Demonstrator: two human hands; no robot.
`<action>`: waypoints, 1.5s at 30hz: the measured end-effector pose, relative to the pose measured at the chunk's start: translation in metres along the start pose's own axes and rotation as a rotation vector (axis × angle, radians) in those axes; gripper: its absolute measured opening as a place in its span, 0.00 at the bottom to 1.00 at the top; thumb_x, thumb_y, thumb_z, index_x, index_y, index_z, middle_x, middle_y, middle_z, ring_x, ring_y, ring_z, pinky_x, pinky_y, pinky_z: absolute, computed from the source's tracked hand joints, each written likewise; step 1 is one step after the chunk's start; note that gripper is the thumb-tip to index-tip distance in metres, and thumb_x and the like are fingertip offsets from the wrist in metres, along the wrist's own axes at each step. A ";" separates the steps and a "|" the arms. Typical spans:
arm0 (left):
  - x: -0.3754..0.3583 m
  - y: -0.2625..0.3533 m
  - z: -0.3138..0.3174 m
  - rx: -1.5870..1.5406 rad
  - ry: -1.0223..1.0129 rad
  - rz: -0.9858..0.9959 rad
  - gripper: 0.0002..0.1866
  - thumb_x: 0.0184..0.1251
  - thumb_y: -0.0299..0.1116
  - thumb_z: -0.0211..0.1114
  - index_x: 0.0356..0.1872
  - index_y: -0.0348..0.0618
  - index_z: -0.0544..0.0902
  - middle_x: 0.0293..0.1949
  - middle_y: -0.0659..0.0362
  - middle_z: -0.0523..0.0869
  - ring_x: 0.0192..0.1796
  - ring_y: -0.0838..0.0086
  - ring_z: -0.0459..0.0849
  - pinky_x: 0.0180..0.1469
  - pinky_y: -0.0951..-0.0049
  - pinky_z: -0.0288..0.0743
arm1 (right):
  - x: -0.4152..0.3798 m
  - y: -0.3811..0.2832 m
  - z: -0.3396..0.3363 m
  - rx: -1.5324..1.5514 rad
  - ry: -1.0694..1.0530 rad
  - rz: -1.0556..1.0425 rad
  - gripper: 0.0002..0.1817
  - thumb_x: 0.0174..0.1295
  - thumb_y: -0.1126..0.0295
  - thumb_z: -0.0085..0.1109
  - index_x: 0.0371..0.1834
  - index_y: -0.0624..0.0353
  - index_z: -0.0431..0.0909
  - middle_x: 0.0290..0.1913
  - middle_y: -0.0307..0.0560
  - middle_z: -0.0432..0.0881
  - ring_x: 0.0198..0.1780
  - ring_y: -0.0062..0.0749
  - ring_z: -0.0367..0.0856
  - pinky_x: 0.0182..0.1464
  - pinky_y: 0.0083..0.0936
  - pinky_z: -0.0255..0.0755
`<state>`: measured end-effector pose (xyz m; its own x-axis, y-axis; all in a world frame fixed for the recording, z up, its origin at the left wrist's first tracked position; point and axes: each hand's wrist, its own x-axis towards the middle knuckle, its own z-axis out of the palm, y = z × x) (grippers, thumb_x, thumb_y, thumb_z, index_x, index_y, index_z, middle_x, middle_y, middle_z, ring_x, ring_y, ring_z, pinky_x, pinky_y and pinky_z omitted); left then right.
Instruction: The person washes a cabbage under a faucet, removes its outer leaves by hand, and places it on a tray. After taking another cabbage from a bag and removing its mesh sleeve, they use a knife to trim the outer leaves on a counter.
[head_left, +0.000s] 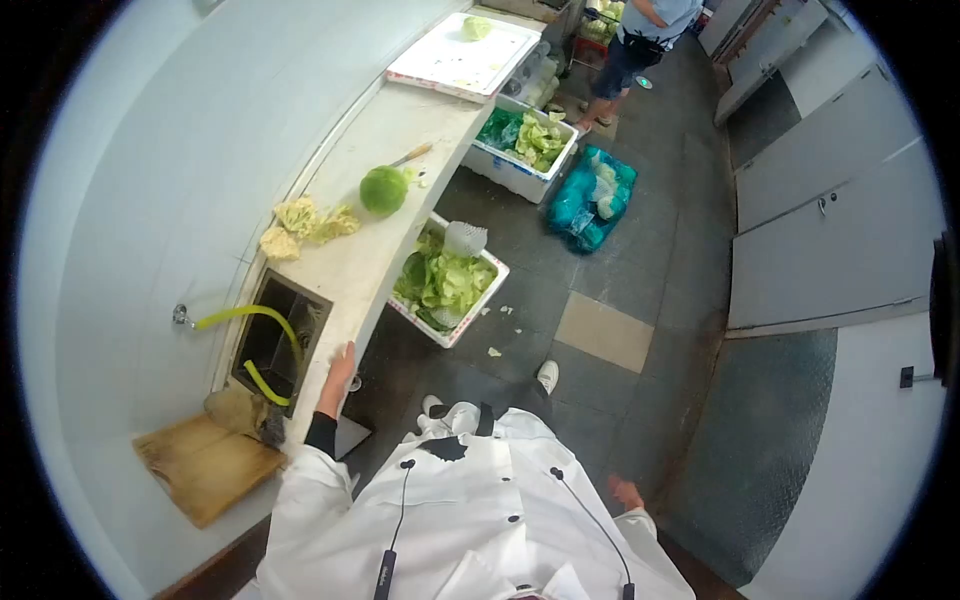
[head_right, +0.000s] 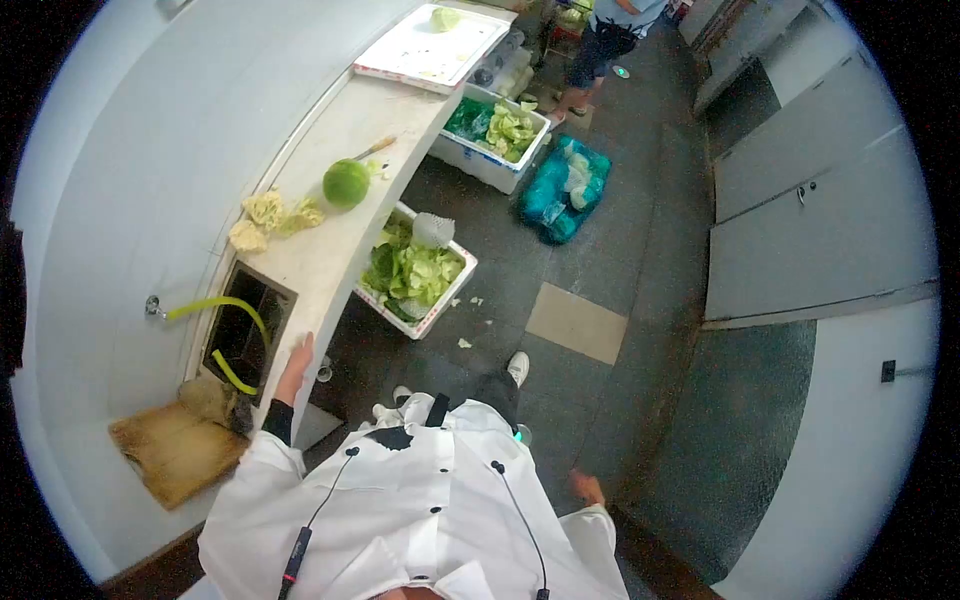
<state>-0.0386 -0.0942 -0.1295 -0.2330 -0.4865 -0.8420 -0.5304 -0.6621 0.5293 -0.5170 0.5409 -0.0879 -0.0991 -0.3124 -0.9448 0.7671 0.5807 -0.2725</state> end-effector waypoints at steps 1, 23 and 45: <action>0.000 0.009 0.019 -0.255 -0.156 -0.210 0.48 0.58 0.76 0.44 0.64 0.42 0.71 0.61 0.42 0.74 0.51 0.45 0.78 0.51 0.38 0.71 | 0.008 0.015 -0.010 0.099 0.158 -0.192 0.45 0.62 0.32 0.45 0.71 0.57 0.61 0.69 0.58 0.65 0.67 0.55 0.67 0.66 0.59 0.54; 0.096 0.163 0.375 -0.802 0.192 -0.305 0.43 0.69 0.65 0.40 0.67 0.32 0.65 0.63 0.39 0.72 0.64 0.53 0.72 0.64 0.63 0.65 | 0.201 -0.543 0.075 -0.708 -0.064 -0.497 0.31 0.69 0.44 0.44 0.57 0.61 0.77 0.55 0.52 0.81 0.60 0.48 0.76 0.61 0.36 0.67; 0.269 0.217 0.577 0.172 0.145 -0.444 0.62 0.48 0.67 0.67 0.76 0.49 0.41 0.73 0.33 0.46 0.67 0.27 0.58 0.59 0.32 0.63 | 0.416 -0.643 0.174 -2.086 -0.015 0.035 0.57 0.56 0.31 0.53 0.78 0.51 0.37 0.74 0.75 0.43 0.70 0.75 0.51 0.64 0.57 0.61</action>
<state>-0.6871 -0.0398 -0.3008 0.1554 -0.2610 -0.9527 -0.6824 -0.7257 0.0876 -0.9410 -0.0934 -0.2740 -0.0918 -0.2831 -0.9547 -0.9291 0.3694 -0.0202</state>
